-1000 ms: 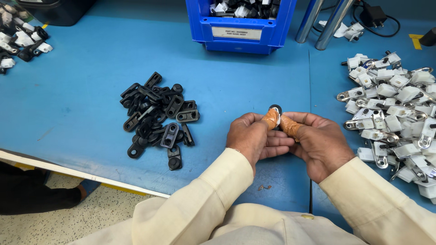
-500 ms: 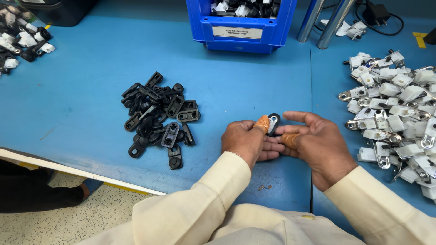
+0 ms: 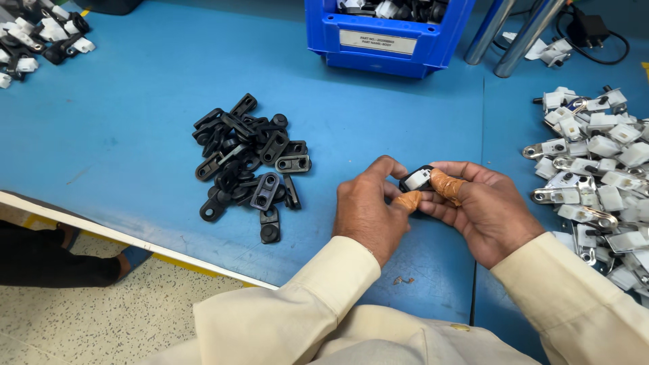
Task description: The person picks a black plastic bracket from a pile on the workbench, takes a white plastic component, presses and snaps the two parts together by hand, and sets the assembled piece aside, repeating the cycle with new parts.
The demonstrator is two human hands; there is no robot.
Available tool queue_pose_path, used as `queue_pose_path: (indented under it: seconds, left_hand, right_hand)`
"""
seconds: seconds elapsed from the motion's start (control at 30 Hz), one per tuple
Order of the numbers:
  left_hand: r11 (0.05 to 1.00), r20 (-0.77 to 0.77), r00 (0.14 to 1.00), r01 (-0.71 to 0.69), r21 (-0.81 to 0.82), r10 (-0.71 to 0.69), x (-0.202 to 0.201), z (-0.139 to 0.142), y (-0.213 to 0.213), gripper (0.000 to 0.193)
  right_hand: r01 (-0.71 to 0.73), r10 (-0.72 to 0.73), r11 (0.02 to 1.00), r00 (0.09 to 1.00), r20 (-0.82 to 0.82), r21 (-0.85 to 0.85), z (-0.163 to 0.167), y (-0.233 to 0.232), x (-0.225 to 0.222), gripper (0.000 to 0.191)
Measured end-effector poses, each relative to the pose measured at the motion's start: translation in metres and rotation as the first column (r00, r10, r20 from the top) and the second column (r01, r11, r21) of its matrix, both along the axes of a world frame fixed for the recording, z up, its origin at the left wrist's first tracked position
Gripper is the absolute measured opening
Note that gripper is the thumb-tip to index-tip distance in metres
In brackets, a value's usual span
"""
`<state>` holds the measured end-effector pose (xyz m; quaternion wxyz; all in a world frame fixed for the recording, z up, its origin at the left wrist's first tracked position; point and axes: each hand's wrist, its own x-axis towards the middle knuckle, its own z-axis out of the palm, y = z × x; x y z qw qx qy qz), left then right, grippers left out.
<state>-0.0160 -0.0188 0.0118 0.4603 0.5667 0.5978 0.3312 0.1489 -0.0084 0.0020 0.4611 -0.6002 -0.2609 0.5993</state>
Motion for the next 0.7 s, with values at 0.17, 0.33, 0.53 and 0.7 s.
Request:
queue_pose_path:
  seconds: [0.17,0.33,0.53,0.7]
  left_hand:
    - [0.906,-0.240,0.968,0.041,0.421,0.068,-0.012,-0.013,0.007,0.024]
    - [0.990,0.001,0.993,0.119,-0.079,-0.119,-0.056,0.012,0.018,0.040]
    - [0.999,-0.047,0.999,0.022,-0.041,-0.024,-0.108,0.043,0.039,0.025]
    - [0.987,0.004,0.989,-0.146,0.067,0.146,-0.147,0.045,0.062,0.017]
  right_hand:
    - [-0.059,0.060,0.998,0.996,0.072,-0.027,-0.004,0.006,-0.003,0.023]
    - [-0.406,0.440,0.897,0.857,0.268,-0.174,0.034,0.039,-0.018,0.025]
    - [-0.008,-0.030,0.863,0.997,0.067,0.505,0.094,0.119,-0.026,0.015]
    - [-0.164,0.060,0.912,0.960,0.273,0.375,0.032,0.060,-0.024,0.011]
